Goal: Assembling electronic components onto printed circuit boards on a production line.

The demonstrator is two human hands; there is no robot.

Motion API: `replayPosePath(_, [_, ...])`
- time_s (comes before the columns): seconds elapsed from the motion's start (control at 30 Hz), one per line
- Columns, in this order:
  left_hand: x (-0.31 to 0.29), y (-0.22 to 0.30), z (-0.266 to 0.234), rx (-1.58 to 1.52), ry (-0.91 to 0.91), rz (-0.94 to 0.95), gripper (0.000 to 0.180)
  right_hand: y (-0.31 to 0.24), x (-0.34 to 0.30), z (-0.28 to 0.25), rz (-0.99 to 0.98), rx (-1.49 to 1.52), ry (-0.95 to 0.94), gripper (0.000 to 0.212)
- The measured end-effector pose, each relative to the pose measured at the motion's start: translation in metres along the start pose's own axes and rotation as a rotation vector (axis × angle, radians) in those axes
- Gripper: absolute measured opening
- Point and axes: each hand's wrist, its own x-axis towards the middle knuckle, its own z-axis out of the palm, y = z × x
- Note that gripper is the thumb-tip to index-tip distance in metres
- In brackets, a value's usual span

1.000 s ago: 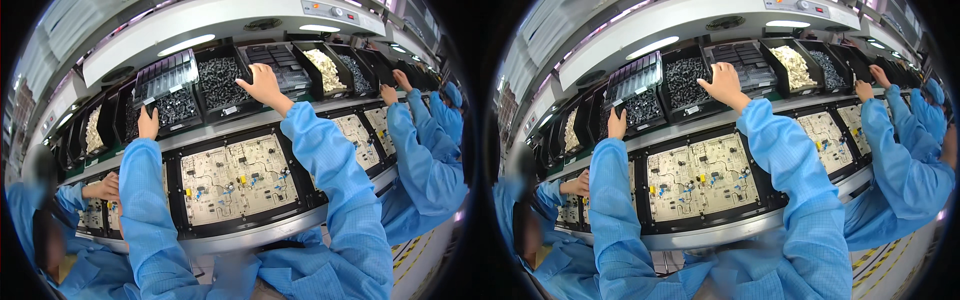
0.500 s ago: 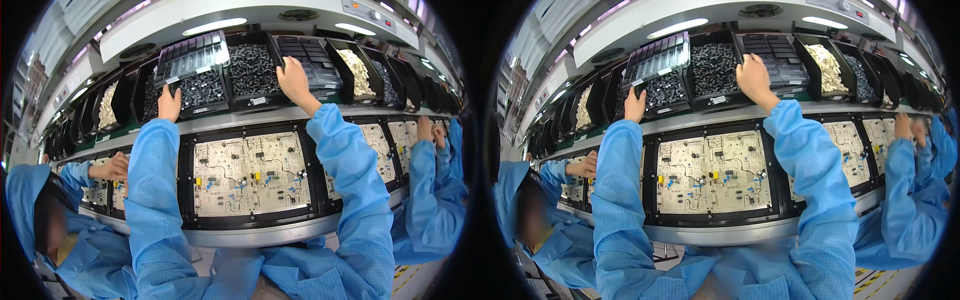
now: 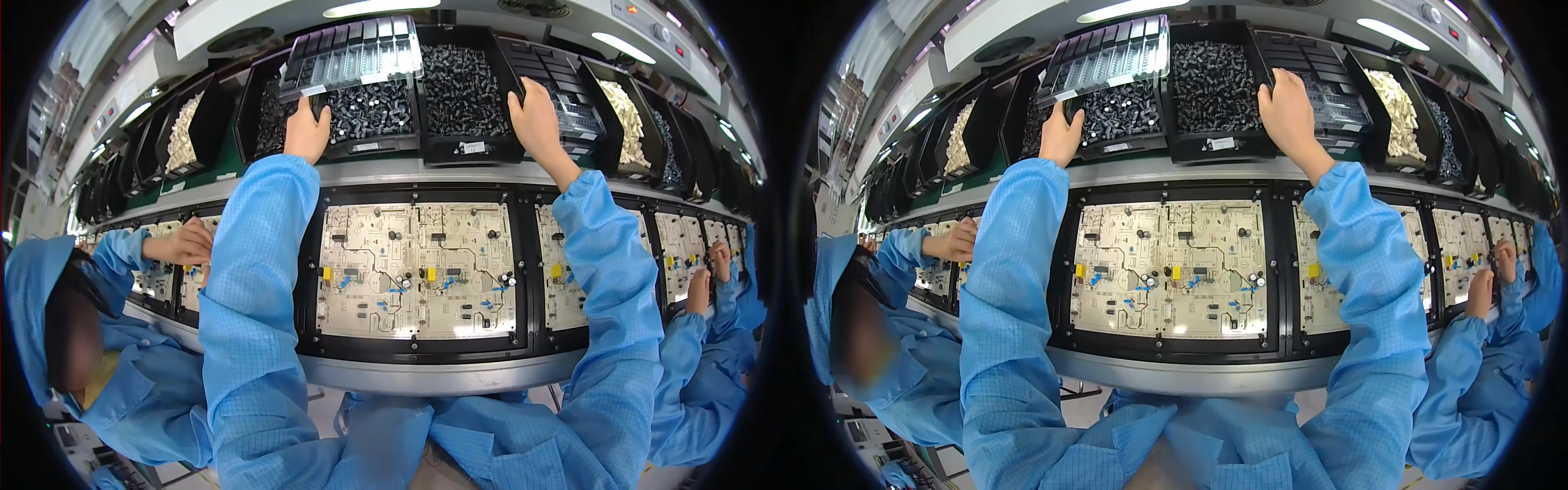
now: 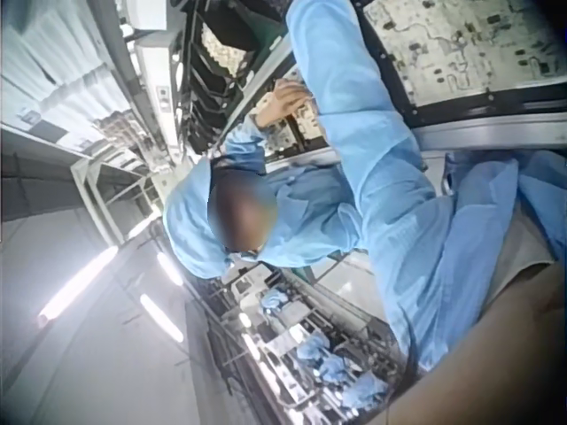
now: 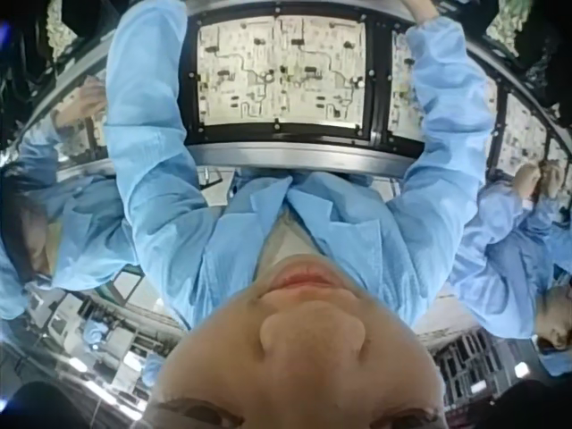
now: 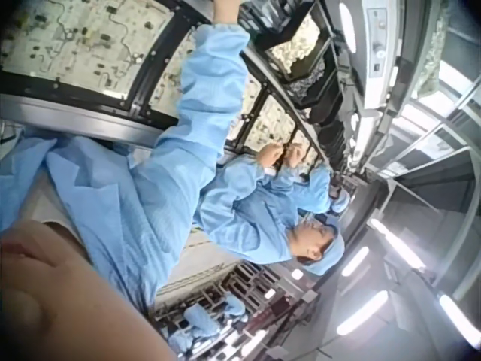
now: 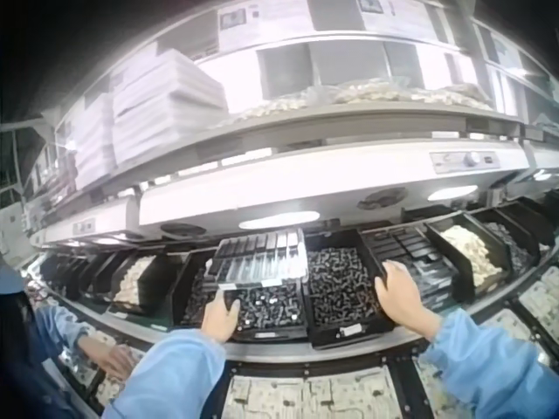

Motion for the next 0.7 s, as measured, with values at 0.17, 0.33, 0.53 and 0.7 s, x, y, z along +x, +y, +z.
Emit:
replayPosePath(0.17, [0.000,-0.005,-0.001,0.054,-0.005,0.041,0.038,-0.004,-0.004,0.005,0.014,0.089,0.067,0.036])
replayPosePath(0.33, [-0.003,-0.001,0.003,0.017,0.022,0.056,0.038,0.001,-0.005,0.001,0.011,0.078,0.061,0.036])
replayPosePath(0.53, [-0.004,-0.003,0.008,0.021,0.007,0.025,0.041,0.007,-0.006,0.002,-0.042,0.034,0.066,0.035])
replayPosePath(0.7, [-0.005,0.004,0.008,0.060,-0.008,-0.005,0.046,0.002,0.001,-0.004,-0.133,-0.026,0.098,0.035])
